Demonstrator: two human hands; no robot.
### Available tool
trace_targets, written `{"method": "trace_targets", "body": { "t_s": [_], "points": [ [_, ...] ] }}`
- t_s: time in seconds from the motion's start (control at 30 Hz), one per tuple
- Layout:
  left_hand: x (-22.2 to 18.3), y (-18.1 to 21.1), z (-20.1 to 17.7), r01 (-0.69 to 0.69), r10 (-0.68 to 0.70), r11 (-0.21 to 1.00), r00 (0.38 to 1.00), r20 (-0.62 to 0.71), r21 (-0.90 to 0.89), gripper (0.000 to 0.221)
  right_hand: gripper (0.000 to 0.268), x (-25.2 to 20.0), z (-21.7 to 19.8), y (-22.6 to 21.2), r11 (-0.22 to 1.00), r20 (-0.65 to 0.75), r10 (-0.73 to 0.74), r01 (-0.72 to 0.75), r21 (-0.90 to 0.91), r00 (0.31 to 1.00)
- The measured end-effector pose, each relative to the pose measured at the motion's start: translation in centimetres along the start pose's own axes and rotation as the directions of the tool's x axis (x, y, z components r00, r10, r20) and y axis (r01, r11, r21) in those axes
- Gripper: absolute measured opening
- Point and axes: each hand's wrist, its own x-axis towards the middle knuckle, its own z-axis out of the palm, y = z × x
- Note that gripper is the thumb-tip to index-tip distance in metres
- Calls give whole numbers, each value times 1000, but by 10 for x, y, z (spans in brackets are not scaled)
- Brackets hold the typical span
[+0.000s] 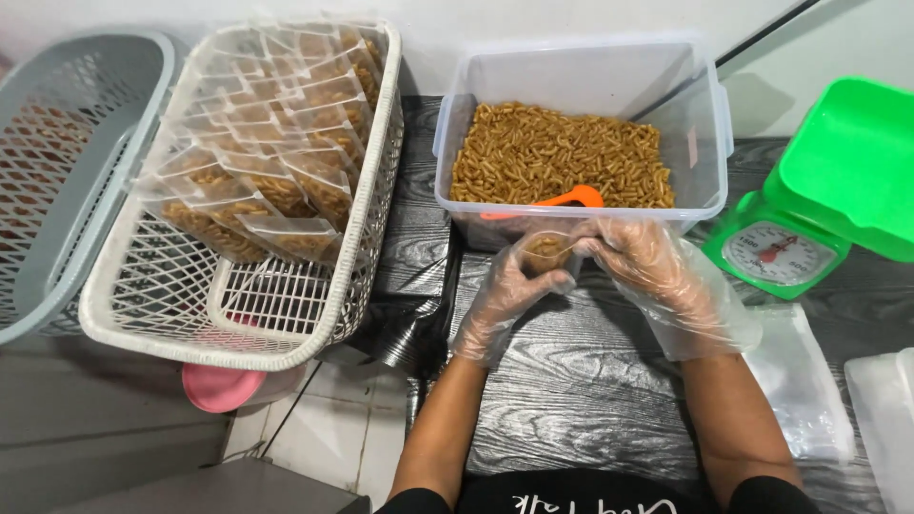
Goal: Packaging dried mealworms into small plastic bags using a scoop and sealing them for retail.
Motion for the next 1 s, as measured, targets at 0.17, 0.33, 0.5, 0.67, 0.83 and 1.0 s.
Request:
{"method": "trace_targets", "body": {
  "t_s": [0.17,0.33,0.5,0.67,0.83,1.0],
  "points": [
    [-3,-15,-2,237,-248,962,967,66,139,73,6,-1,-8,-11,985,-3,86,-86,-148,996],
    [-2,21,-2,395,-407,913,895,183,102,79,3,-5,-12,4,996,22,68,-66,-66,997],
    [0,5,-4,369,-386,922,892,234,113,72,5,-4,-18,-16,999,55,42,-44,31,998],
    [-7,-70,-11,363,-361,930,862,355,65,48,7,-6,-18,-1,1000,-43,-24,24,0,999],
    [-6,-94,-15,398,-340,916,833,437,-46,72,12,-30,-55,-65,987,-214,155,-160,-4,964],
    [-8,-103,-16,286,-175,944,855,488,-163,62,9,-42,-111,36,942,-618,310,-148,300,722]
  ]
}}
